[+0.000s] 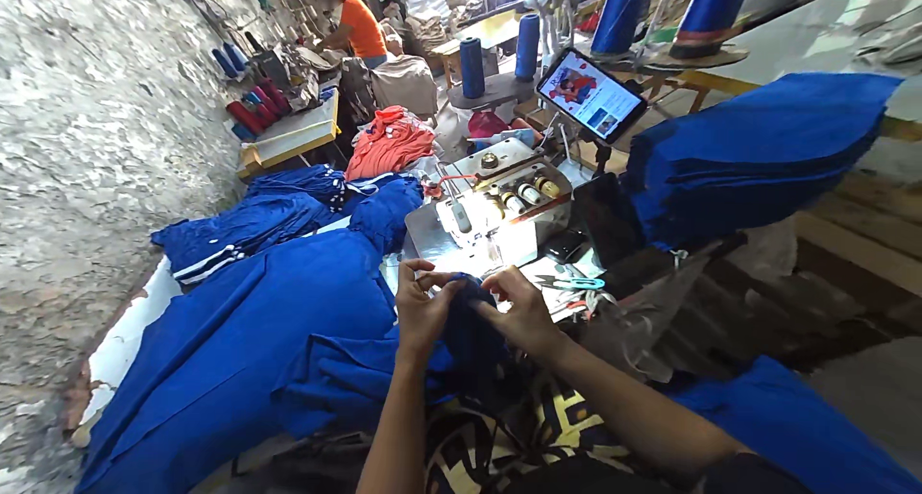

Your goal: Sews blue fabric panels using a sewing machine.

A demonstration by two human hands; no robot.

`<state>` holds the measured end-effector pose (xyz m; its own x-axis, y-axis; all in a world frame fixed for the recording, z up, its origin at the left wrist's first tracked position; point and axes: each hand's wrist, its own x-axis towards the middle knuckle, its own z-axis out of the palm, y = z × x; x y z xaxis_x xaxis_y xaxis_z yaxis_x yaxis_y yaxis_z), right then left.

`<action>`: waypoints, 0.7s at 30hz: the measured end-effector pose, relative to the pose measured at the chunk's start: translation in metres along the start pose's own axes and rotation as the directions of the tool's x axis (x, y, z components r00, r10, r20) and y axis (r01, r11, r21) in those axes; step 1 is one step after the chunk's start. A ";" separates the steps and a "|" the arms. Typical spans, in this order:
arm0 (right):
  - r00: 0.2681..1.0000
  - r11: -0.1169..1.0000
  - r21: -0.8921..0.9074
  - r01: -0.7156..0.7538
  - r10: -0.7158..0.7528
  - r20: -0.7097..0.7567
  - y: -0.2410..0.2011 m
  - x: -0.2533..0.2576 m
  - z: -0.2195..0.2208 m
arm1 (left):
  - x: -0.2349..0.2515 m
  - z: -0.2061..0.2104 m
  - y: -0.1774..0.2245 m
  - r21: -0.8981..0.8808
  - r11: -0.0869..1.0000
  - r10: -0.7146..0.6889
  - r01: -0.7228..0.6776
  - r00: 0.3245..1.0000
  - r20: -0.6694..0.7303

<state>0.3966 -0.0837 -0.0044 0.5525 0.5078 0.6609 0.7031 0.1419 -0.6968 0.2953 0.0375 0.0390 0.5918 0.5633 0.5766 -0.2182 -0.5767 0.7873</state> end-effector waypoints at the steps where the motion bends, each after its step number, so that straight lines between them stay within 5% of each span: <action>1: 1.000 1.000 0.021 0.004 -0.004 0.012 0.000 0.001 0.001 | -0.001 -0.001 0.002 -0.011 1.000 0.018 -0.017 1.000 0.026; 7: 0.950 0.837 0.547 -0.022 -0.153 0.274 -0.005 0.003 -0.011 | 0.037 -0.026 -0.010 0.101 0.995 -0.052 0.010 0.906 0.419; 10: 0.920 0.716 0.697 -0.040 -0.246 0.306 -0.013 0.004 -0.021 | 0.051 -0.024 -0.021 0.067 0.993 -0.109 0.095 0.571 0.814; 12: 0.921 0.648 0.757 -0.088 -0.237 0.310 -0.010 0.005 -0.028 | 0.047 -0.020 -0.018 0.166 0.961 -0.248 0.223 0.422 0.872; 17: 0.925 0.528 0.792 -0.305 -0.032 0.378 0.021 0.001 -0.028 | 0.069 -0.053 -0.044 -0.246 0.813 -0.207 0.527 0.657 0.725; 19: 0.899 0.544 0.727 -0.420 0.141 0.414 0.035 -0.001 -0.014 | 0.085 -0.068 -0.050 -0.201 0.810 -0.321 0.551 0.704 0.634; 21: 0.868 0.610 0.627 -0.484 0.243 0.433 0.049 -0.003 0.003 | 0.097 -0.070 -0.051 0.033 0.859 -0.446 0.512 0.712 0.542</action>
<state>0.4282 -0.0752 -0.0415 0.4563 0.8434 0.2837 -0.1192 0.3739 -0.9198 0.3090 0.1629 0.0701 0.9396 0.3373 -0.0585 0.1414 -0.2266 0.9637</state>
